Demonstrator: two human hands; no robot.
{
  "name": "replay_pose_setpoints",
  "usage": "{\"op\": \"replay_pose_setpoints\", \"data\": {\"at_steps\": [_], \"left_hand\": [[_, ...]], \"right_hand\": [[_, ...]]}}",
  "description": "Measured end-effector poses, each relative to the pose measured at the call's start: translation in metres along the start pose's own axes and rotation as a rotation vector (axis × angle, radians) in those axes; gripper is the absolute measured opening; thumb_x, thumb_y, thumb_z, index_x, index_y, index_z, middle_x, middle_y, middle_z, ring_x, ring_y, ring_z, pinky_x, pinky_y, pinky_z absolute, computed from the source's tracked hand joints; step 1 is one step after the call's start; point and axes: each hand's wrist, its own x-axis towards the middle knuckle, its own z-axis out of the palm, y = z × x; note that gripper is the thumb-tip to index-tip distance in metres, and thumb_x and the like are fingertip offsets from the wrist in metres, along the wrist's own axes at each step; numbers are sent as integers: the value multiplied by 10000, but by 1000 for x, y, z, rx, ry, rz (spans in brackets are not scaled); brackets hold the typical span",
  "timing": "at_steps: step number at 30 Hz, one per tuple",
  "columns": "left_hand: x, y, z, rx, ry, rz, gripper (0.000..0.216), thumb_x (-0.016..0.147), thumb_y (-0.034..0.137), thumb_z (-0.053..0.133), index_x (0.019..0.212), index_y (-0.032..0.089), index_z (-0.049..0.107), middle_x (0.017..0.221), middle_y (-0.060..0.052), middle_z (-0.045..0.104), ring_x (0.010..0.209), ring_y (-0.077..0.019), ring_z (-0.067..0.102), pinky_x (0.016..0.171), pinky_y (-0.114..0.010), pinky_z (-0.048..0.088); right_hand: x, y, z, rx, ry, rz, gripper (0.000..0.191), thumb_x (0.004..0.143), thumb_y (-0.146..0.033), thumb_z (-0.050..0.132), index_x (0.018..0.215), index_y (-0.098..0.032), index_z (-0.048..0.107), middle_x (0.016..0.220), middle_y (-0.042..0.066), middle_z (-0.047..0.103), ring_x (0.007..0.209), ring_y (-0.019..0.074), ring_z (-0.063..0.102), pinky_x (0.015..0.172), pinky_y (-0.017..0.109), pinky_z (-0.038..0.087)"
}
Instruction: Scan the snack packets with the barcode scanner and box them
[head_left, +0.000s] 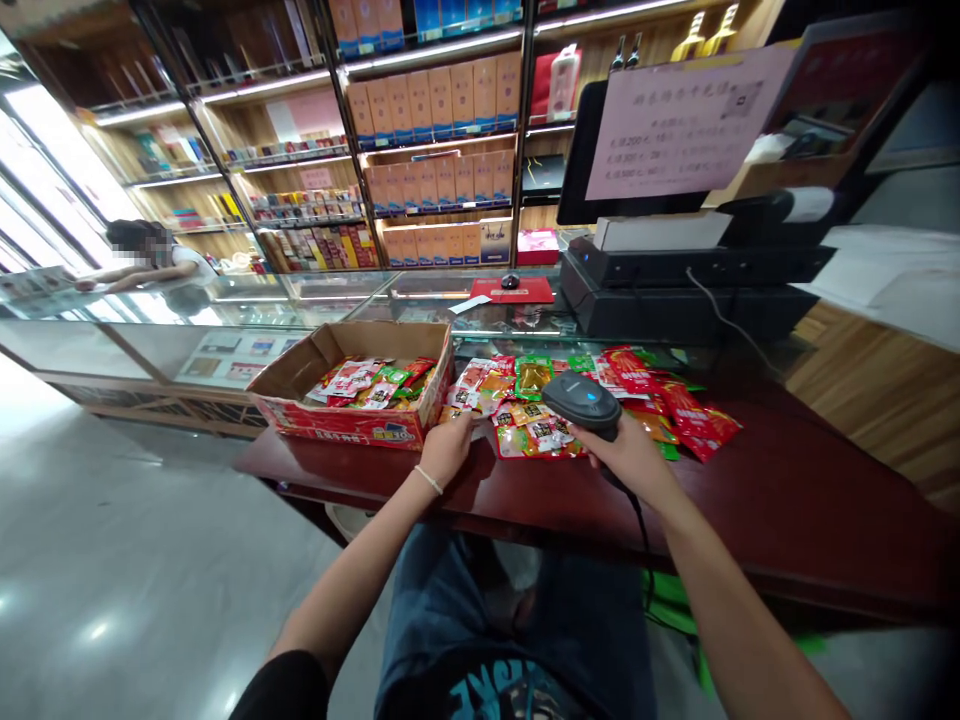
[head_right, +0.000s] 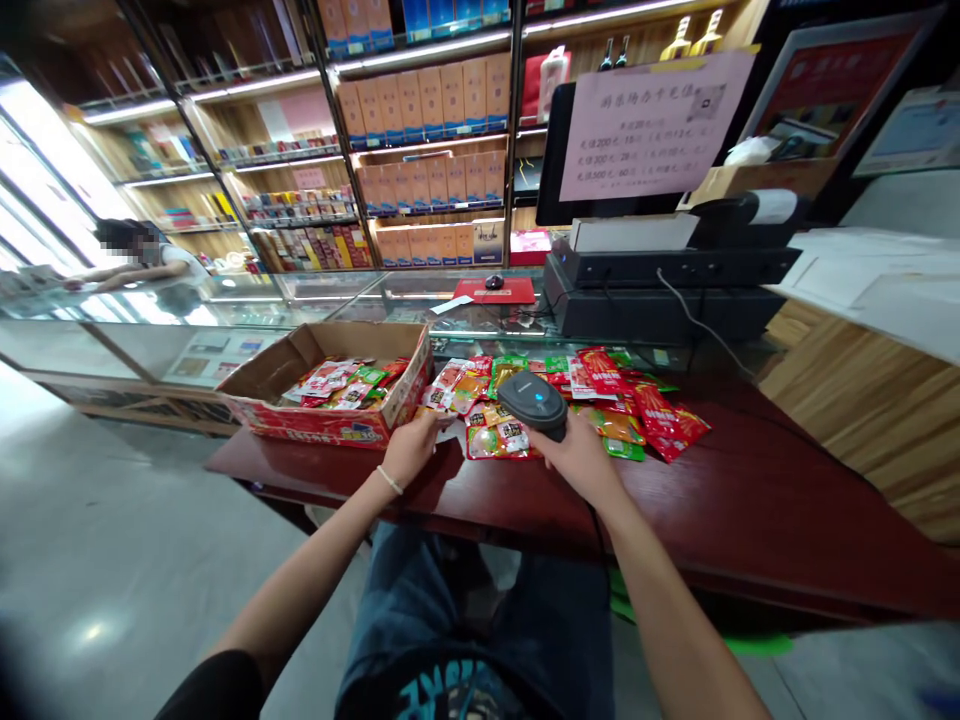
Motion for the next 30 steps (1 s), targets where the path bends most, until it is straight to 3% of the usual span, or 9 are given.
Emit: {"op": "replay_pose_setpoints", "data": {"at_steps": [2,5,7,10,15,22,30], "left_hand": [[8,8,8,-316,56,-87,103,866,270,584,925,217,649,850,-62,702,867,-217,682,855,-328,518],[21,25,26,-911,37,-318,77,868,235,574,870,175,622,817,-43,697,758,-171,688,794,-322,562],[28,39,36,-1230,15,-433,35,856,180,583,871,156,603,835,-46,706,756,-152,700,820,-322,570],[36,58,48,-1484,19,-496,38,834,126,610,861,144,590,850,-54,720,803,-144,715,900,-325,558],[45,84,69,-1584,-2,-500,11,852,126,606,854,136,605,830,-58,726,802,-139,719,969,-347,535],[47,99,96,-1599,-9,-483,90,790,84,645,836,146,600,875,-54,727,855,-152,712,955,-369,538],[47,101,93,-1579,-23,-495,57,807,133,640,832,138,589,872,-73,726,814,-161,719,936,-379,553]], "right_hand": [[-2,-1,1,9,14,-2,296,795,-494,619,852,-205,594,469,-30,557,468,179,554,554,316,446],[-6,-4,1,10,38,-19,300,788,-456,624,927,-190,613,554,-10,612,523,189,588,590,322,468],[-10,-4,0,-1,57,-42,328,786,-428,623,1008,-186,623,685,24,676,666,221,648,665,342,497],[-16,4,-3,-13,112,-49,397,780,-402,633,1120,-197,605,947,69,718,937,266,666,818,392,509],[-27,23,-15,-28,160,-53,498,783,-358,648,1246,-217,529,1221,102,660,1123,260,619,966,403,463],[-39,44,-24,-54,105,-30,400,803,-358,621,1177,-215,614,1183,99,691,1110,275,634,971,424,472],[-38,47,-21,-35,132,-23,456,785,-338,633,1222,-211,594,1197,97,686,1114,272,634,971,422,474]]}}
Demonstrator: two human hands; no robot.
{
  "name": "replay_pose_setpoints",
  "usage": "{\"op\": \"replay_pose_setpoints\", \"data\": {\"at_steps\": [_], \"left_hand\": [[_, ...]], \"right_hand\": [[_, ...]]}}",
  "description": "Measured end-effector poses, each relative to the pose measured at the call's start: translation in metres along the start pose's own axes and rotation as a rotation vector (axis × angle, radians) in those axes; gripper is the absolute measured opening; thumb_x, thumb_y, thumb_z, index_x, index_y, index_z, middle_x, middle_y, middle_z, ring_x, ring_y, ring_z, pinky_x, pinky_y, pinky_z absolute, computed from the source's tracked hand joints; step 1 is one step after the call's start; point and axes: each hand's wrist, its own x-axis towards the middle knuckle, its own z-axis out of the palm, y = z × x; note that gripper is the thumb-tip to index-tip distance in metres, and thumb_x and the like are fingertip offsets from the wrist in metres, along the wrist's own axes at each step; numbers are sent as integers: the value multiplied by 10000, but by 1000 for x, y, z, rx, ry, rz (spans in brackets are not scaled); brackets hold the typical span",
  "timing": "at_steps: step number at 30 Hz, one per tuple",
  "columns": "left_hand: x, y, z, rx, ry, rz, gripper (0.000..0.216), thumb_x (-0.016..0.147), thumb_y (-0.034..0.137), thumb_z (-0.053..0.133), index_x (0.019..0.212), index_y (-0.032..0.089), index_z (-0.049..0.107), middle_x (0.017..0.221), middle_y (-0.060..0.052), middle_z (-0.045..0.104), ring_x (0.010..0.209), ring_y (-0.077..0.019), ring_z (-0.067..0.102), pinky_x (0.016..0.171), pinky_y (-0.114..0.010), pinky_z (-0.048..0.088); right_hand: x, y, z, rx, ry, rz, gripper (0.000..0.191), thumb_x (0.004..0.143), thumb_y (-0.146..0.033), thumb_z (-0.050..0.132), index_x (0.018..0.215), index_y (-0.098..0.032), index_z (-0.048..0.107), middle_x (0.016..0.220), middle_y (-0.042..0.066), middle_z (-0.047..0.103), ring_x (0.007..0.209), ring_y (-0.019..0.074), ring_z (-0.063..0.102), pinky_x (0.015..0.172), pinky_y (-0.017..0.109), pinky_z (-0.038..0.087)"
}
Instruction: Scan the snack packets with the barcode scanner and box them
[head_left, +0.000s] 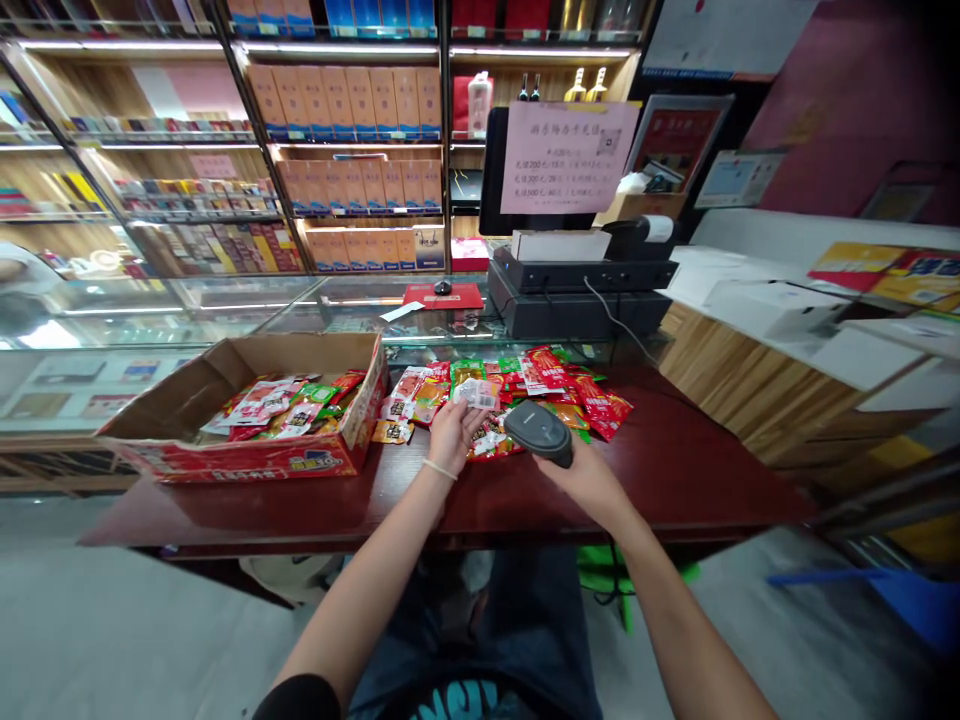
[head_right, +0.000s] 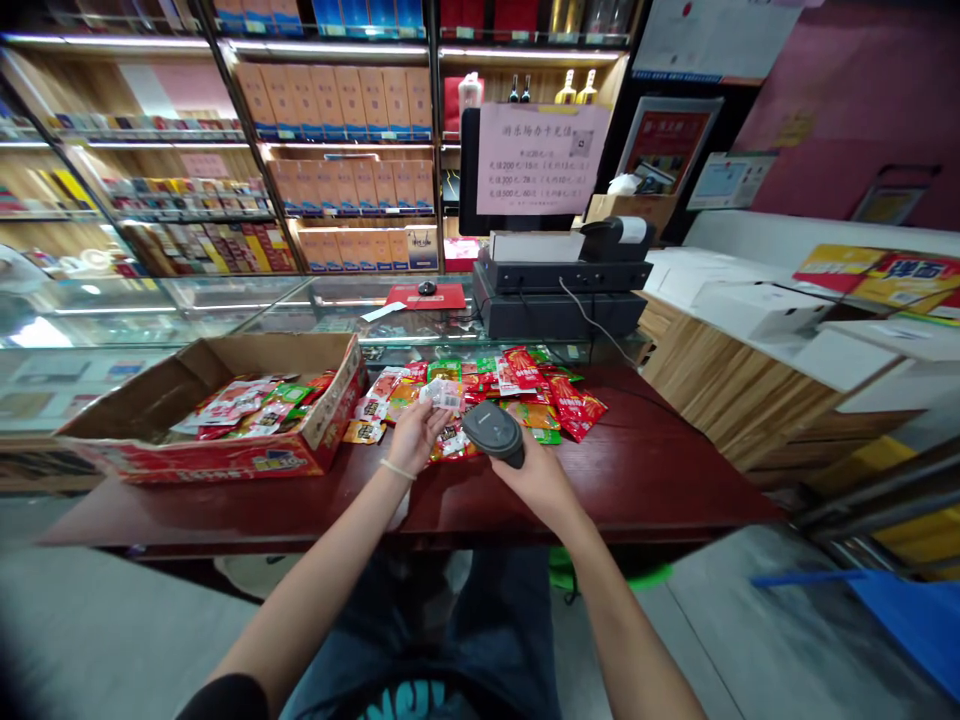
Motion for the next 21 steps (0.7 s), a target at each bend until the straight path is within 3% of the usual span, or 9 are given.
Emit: {"op": "replay_pose_setpoints", "data": {"at_steps": [6,9,12,15,17,19,21], "left_hand": [[-8,26,2,245,14,58,78,760,126,636,824,135,592,768,-41,706,707,-126,694,868,-343,569],[-12,67,0,463,-79,202,202,731,195,673,923,139,638,841,-43,726,734,-138,692,818,-318,570],[-16,125,-8,751,-103,416,324,745,324,686,1015,146,664,931,-57,743,766,-171,697,765,-309,565],[-19,183,-25,1173,36,683,337,819,405,603,1038,168,700,937,-62,753,832,-214,702,765,-312,549],[-22,212,-40,1503,223,833,335,863,384,538,1077,203,722,955,-72,757,891,-245,704,802,-331,531],[-22,233,-58,1793,385,893,356,880,344,499,1132,225,720,980,-100,756,935,-289,700,837,-370,514],[-18,246,-78,2023,463,849,394,881,290,460,1188,229,700,1031,-133,745,964,-322,694,850,-404,505]], "right_hand": [[5,-15,-4,-16,35,22,458,778,-368,636,1207,-212,608,1087,93,715,1031,282,664,879,422,522],[8,-18,-6,-20,30,27,472,771,-371,641,1217,-221,606,988,77,731,957,284,681,772,400,545],[11,-20,-7,-13,14,24,477,781,-365,631,1238,-234,591,923,55,730,867,263,689,690,362,537],[14,-23,-5,5,0,21,472,788,-364,625,1239,-231,583,924,51,724,821,246,683,663,345,524],[17,-25,-3,17,-8,18,461,791,-368,621,1227,-224,589,927,54,722,803,240,677,655,342,520],[20,-25,-1,19,0,17,457,791,-372,620,1221,-218,594,932,60,719,784,236,672,645,338,517],[21,-25,0,13,9,21,462,792,-380,619,1224,-217,595,931,64,717,759,230,667,634,334,514]]}}
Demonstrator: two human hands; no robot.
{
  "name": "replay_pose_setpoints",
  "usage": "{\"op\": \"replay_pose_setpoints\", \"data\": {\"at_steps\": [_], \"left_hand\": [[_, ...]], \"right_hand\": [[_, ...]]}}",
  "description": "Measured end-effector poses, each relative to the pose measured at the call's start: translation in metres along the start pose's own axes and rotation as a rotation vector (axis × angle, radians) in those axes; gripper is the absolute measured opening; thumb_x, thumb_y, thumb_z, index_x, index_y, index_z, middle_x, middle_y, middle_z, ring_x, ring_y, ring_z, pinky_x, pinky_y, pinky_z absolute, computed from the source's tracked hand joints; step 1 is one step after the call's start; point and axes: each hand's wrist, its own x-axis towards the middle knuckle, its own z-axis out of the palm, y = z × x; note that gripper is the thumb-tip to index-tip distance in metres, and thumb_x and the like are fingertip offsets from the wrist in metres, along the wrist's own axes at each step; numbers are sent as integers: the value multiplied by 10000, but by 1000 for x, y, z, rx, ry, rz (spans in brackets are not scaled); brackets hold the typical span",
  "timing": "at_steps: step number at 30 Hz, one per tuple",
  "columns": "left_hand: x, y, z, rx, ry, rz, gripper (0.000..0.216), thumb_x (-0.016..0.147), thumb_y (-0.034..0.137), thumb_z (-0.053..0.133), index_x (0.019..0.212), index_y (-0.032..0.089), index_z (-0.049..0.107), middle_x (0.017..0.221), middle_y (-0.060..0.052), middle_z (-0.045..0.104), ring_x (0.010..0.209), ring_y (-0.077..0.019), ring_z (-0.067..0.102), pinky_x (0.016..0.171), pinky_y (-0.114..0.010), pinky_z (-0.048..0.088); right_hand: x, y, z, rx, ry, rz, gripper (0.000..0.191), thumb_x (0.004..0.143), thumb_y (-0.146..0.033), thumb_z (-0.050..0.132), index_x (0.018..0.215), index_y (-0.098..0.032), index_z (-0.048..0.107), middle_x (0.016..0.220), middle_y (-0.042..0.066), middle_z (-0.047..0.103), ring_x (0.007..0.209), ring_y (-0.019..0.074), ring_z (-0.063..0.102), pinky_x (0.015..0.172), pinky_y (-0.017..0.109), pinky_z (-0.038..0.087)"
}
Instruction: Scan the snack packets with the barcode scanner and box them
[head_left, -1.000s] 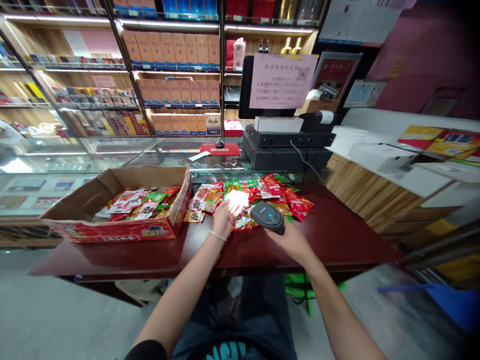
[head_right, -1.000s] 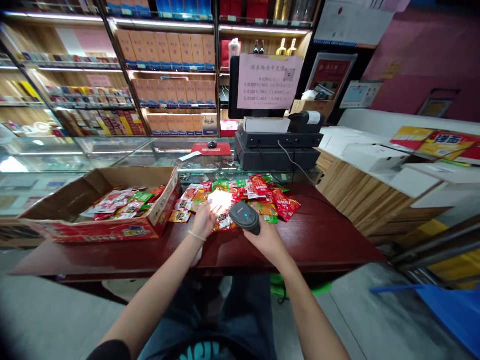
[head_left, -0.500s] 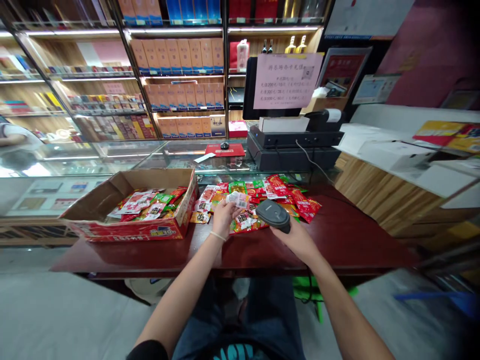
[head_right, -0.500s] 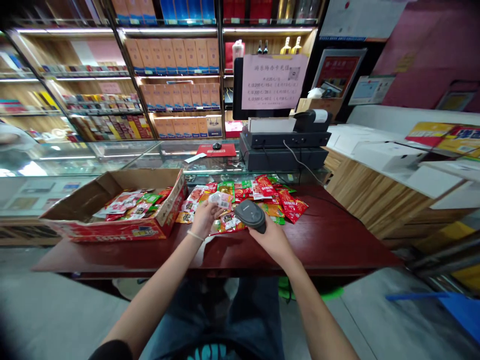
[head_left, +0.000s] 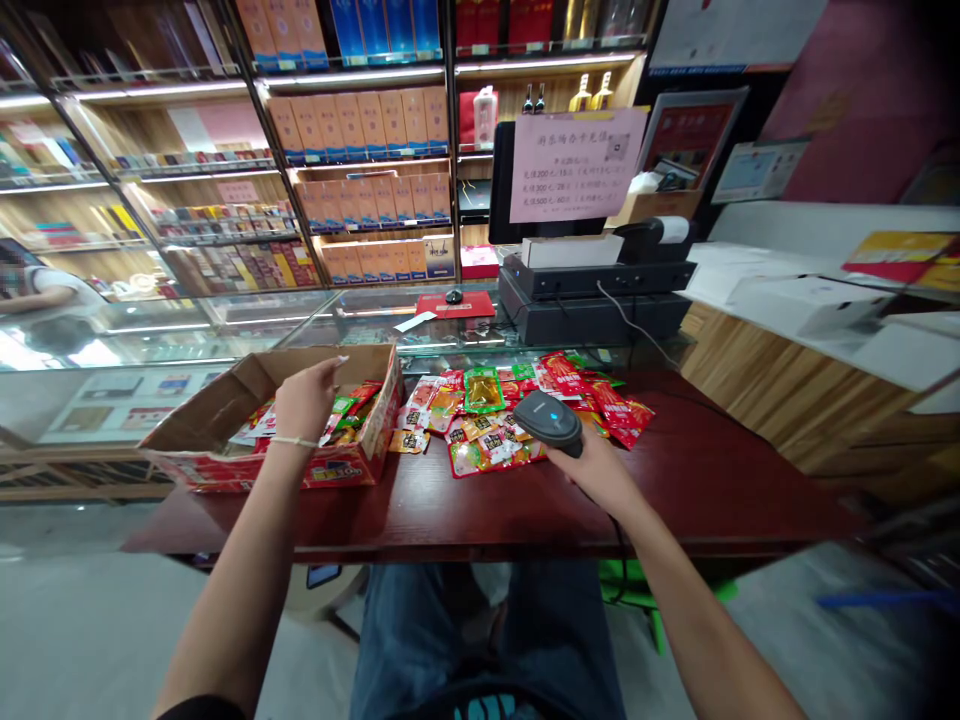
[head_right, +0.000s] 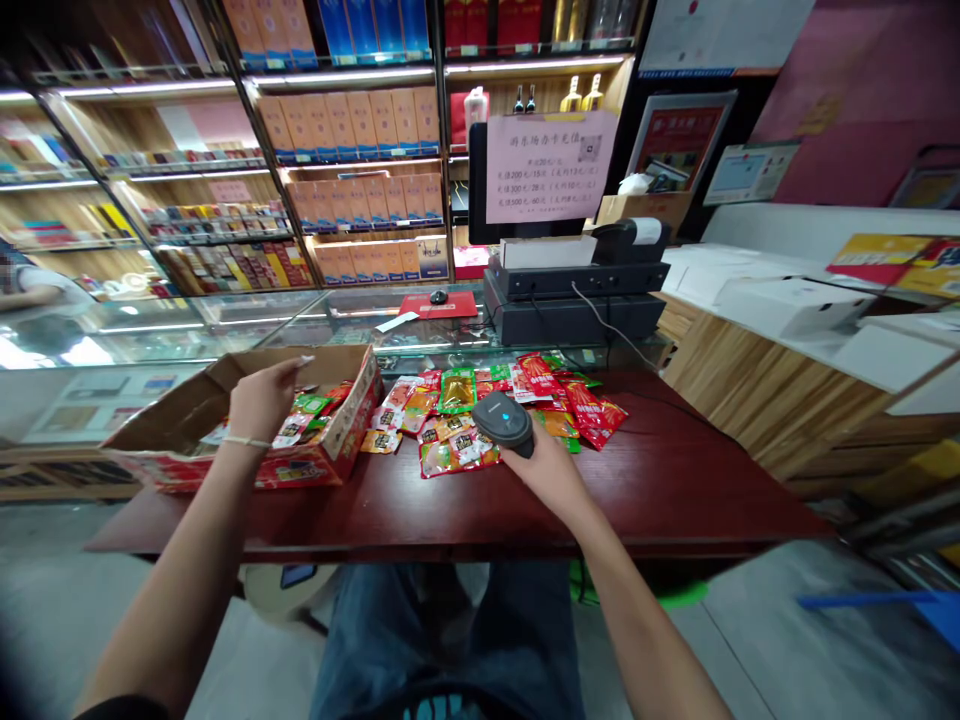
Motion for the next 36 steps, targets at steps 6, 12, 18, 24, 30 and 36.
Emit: {"op": "replay_pose_setpoints", "data": {"at_steps": [6,12,18,24,30,36], "left_hand": [[4,-37,27,229,-496,52,468,801,184,478,1231,168,663,1139,-155,712,1039,-302,677,895,-367,498],[-9,35,28,-50,-144,310,397,892,227,423,1210,138,643,1231,-146,662,1142,-272,610,1011,-390,454],[-31,135,77,-245,-287,572,383,902,245,497,1270,177,577,1276,-122,617,1176,-250,574,1023,-385,456],[-42,174,154,-153,-568,580,704,784,151,597,1452,131,379,1498,-211,366,1407,-334,333,1128,-449,321],[-46,183,180,-91,-515,544,591,804,116,528,1388,136,437,1429,-202,437,1308,-315,445,1046,-417,400],[-50,179,174,-35,-411,496,309,845,86,470,1127,176,558,1147,-150,600,1080,-282,574,865,-394,478]], "right_hand": [[3,1,-4,-14,6,28,469,784,-414,632,1206,-210,602,802,47,707,676,215,658,622,324,506],[6,-3,-7,-8,56,39,407,761,-375,626,1134,-211,643,771,32,706,707,223,664,629,320,503],[9,-1,-10,14,95,86,417,736,-398,639,1097,-190,669,752,38,705,687,224,656,621,321,497],[8,5,-21,61,98,161,394,750,-436,623,1051,-182,645,634,15,658,508,192,593,491,301,449],[11,20,-24,76,114,204,343,758,-452,614,972,-184,605,524,-28,582,413,164,526,460,295,423],[17,25,-18,118,117,210,348,753,-463,610,963,-187,581,519,-34,563,395,158,507,405,282,386]]}}
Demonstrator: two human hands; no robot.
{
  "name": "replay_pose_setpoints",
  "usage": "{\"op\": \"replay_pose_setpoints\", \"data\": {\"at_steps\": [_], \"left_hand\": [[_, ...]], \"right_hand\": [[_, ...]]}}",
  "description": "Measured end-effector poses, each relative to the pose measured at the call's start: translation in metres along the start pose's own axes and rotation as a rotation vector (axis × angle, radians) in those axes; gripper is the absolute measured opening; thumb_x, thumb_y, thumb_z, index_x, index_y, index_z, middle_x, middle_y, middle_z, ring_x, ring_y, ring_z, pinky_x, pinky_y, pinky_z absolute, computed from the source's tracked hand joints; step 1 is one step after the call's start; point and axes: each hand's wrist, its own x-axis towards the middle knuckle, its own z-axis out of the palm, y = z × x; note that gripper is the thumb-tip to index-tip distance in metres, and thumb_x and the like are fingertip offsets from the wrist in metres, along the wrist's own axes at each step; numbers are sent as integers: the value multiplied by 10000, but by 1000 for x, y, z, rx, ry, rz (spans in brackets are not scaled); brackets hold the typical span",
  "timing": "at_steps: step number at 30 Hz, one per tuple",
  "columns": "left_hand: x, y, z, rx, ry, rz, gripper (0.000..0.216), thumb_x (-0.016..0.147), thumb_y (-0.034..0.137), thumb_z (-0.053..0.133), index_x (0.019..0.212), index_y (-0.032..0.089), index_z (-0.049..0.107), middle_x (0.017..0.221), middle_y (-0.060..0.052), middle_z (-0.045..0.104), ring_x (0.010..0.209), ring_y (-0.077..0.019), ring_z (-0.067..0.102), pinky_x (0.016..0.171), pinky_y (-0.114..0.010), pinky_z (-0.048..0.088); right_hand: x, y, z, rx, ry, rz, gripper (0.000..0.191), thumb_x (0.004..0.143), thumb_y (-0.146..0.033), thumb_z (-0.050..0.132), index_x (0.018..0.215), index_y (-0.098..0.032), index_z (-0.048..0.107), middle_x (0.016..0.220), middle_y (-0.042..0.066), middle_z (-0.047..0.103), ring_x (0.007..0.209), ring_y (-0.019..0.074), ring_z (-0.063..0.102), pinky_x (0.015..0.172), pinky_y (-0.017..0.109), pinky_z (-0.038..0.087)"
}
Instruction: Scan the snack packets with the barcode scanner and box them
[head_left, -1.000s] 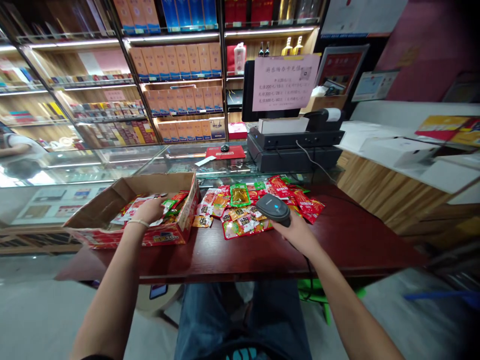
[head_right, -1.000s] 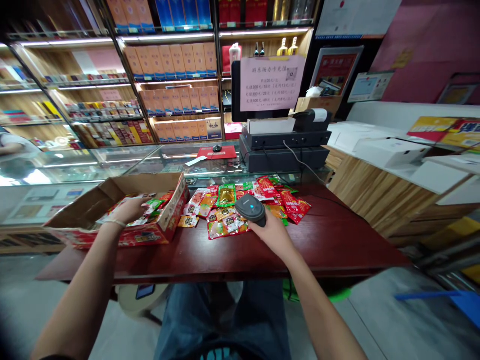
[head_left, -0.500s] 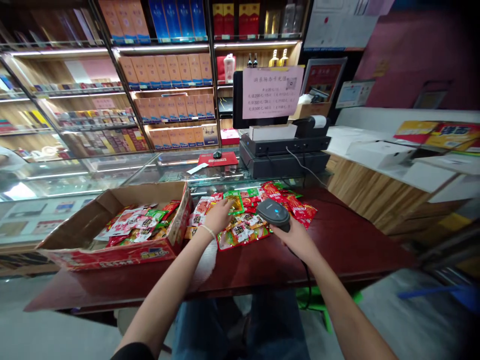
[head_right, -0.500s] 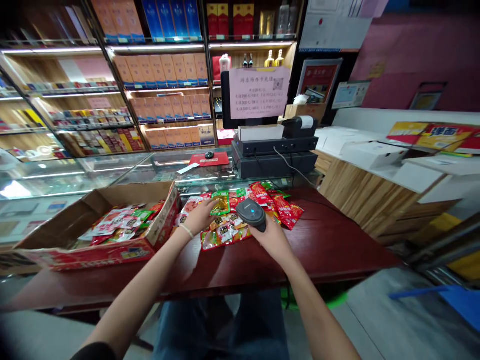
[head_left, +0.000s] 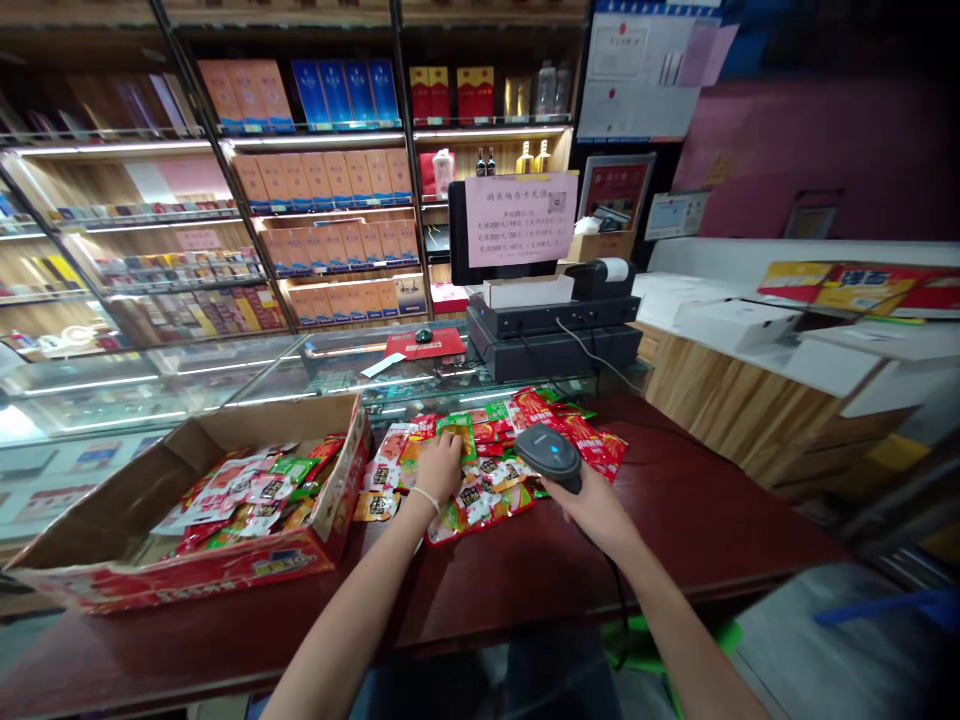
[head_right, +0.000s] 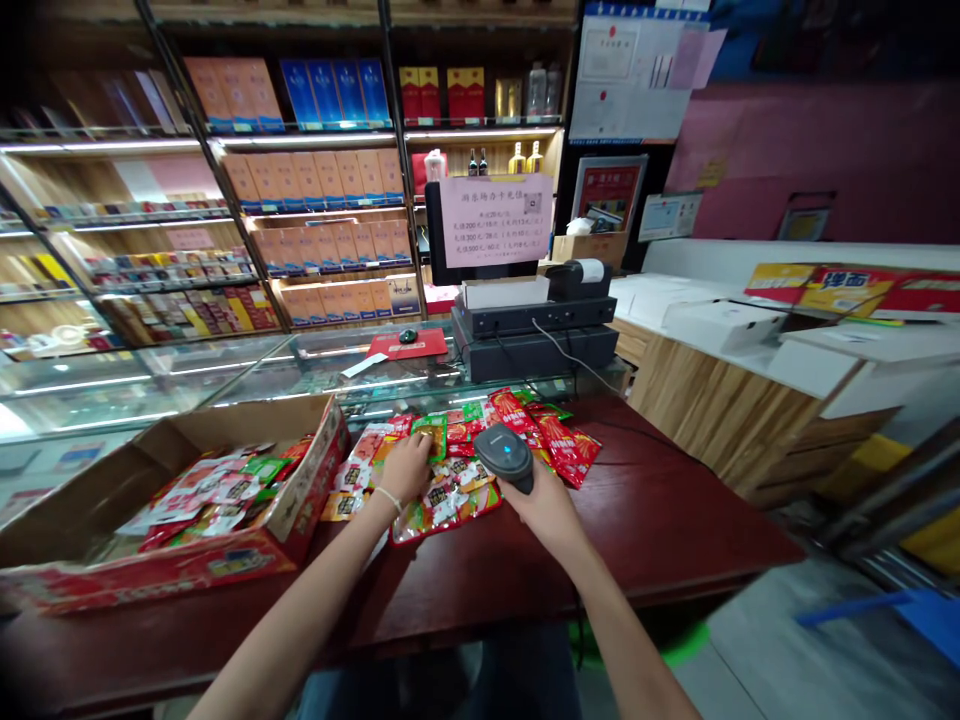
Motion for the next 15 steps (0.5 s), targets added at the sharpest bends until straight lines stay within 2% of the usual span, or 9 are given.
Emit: {"op": "replay_pose_setpoints", "data": {"at_steps": [3,5,8,10,12,15], "left_hand": [[-4,-5,-9,-110,79,-43,273,862,92,459,1098,178,566,1087,-136,631,1015,-268,603,811,-360,481],[-5,-8,-15,-278,199,-111,256,909,150,434,1125,181,568,1055,-126,654,962,-254,625,804,-353,480],[-3,-9,-23,-657,442,-263,238,939,301,465,1097,188,603,1007,-103,686,934,-242,640,856,-369,477],[0,-7,-25,-1011,536,-343,239,892,361,556,1026,182,641,1003,-89,703,958,-234,646,902,-373,477],[3,-1,-26,-1425,535,-382,274,827,370,646,1015,170,659,1030,-81,713,981,-220,657,927,-367,486],[5,10,-28,-1903,427,-442,364,748,328,743,1065,170,659,1054,-72,722,954,-193,681,916,-352,515]], "right_hand": [[1,-1,3,12,-3,-1,335,748,-457,617,942,-186,583,511,-36,555,390,150,494,398,278,377],[1,0,4,24,3,-3,333,747,-447,625,950,-187,582,517,-38,559,388,146,489,397,275,375],[2,2,7,52,16,-8,346,752,-439,642,985,-191,578,535,-41,571,396,144,494,403,274,386],[3,4,8,70,28,-8,370,755,-438,655,1020,-193,572,546,-44,576,403,146,502,404,274,392],[4,5,9,88,43,-7,397,757,-441,665,1052,-196,561,561,-45,581,400,145,499,398,273,392],[5,5,9,111,44,-11,424,757,-446,679,1082,-204,552,586,-44,588,388,133,477,383,268,382]]}}
